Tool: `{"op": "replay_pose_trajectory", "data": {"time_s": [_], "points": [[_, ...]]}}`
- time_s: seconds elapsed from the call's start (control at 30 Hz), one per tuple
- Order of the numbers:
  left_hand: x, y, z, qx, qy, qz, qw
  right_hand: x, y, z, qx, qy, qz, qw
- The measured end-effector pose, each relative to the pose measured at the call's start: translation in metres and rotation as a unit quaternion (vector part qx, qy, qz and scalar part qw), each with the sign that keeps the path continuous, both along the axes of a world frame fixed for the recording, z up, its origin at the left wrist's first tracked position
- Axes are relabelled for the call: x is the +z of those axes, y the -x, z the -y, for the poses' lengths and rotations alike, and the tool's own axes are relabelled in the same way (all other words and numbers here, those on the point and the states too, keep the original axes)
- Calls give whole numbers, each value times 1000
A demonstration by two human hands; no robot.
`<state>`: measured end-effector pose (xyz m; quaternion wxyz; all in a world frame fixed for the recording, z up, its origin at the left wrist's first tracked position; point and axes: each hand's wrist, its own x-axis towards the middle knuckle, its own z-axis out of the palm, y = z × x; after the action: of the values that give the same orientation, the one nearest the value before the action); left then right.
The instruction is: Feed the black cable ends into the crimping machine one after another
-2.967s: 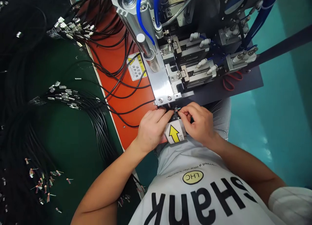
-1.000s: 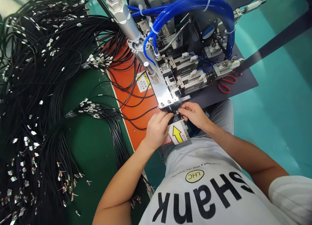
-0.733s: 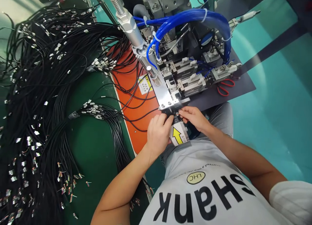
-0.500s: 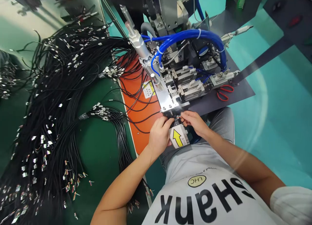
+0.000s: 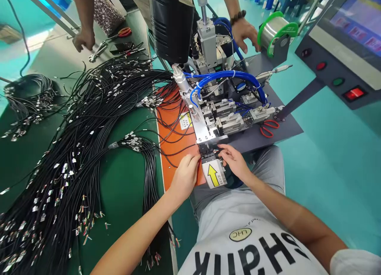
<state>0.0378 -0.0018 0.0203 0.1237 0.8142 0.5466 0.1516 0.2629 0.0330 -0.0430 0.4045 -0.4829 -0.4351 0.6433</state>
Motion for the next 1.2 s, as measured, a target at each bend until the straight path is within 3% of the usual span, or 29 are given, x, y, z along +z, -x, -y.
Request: {"op": "replay_pose_trajectory", "data": {"time_s": [0.13, 0.27, 0.5, 0.77, 1.07, 1.2], "points": [[-7, 13, 24, 24, -37, -4, 999, 3, 3, 0, 8, -37, 34, 999], [-14, 14, 33, 38, -64, 3, 997, 4, 5, -5, 1, -26, 32, 999], [-16, 14, 26, 53, -48, -29, 997, 0, 10, -20, -36, -2, 52, 998], [-13, 18, 16, 37, -30, -45, 998, 1, 9, -25, -11, 31, 51, 998], [-15, 21, 21, 28, -44, -23, 998, -2, -12, -2, -41, 70, 24, 996], [-14, 20, 9, 43, -31, -32, 998, -2, -20, 5, -65, 66, 30, 995]]}}
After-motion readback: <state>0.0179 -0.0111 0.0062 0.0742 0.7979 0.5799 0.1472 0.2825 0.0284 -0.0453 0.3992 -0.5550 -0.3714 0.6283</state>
